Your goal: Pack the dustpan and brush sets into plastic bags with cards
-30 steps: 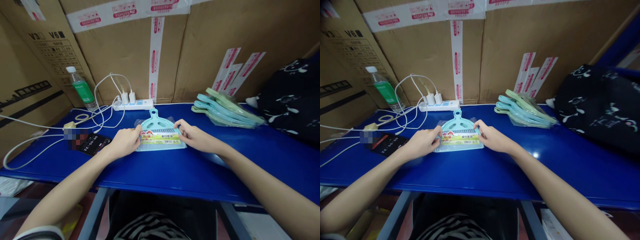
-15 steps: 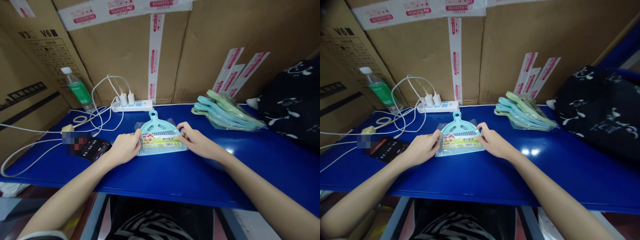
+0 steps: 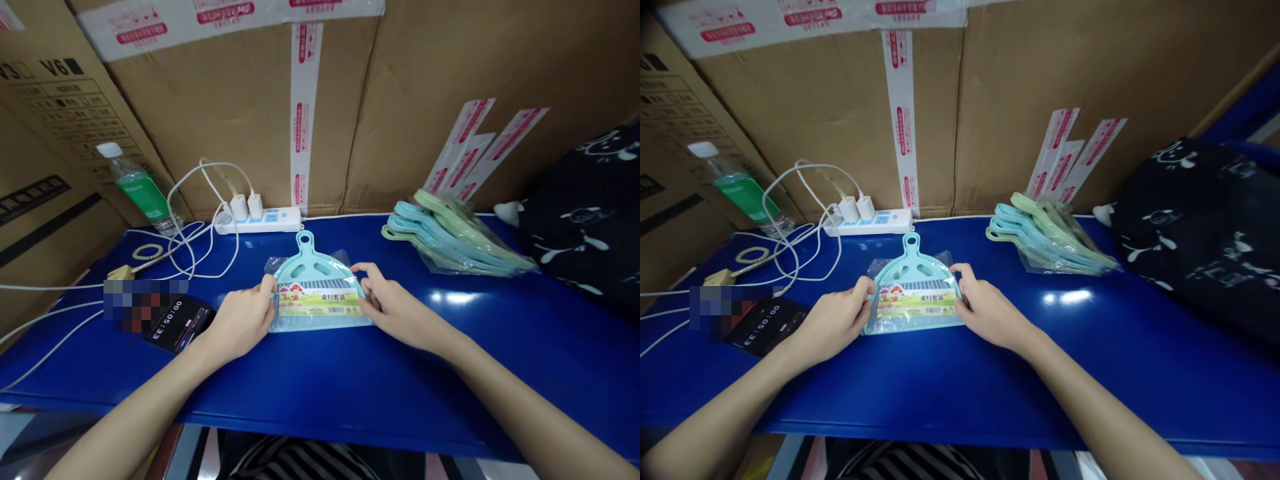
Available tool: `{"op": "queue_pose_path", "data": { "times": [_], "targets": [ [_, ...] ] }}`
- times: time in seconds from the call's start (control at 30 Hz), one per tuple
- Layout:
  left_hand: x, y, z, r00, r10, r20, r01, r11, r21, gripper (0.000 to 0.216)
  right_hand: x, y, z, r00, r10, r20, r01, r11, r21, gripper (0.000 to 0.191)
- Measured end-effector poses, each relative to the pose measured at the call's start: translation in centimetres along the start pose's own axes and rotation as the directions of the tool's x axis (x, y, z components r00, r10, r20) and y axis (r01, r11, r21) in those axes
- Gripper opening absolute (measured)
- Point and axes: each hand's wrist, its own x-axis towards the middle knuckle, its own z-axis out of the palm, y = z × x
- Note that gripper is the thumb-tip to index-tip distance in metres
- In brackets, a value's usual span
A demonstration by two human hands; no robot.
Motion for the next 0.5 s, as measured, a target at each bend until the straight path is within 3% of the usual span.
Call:
{"op": "queue_pose_path", "data": {
  "times": [0.2,0.5],
  "targets": [
    [0.3,0.0,0.1,0.995,0.099,-0.018,-0.099,0.995,0.01,0.021,0.5,0.5,0.6,0.98,-0.008,-0.199,-0.003,0.998,-0.055,0.033],
    [0.0,-0.3,0.3,0.943,0.329,0.044,-0.332,0.939,0.094,0.031,1.1,1.5,0.3,0.951,0.029,-0.308,-0.016,0.999,0.044,0.022]
  ]
}}
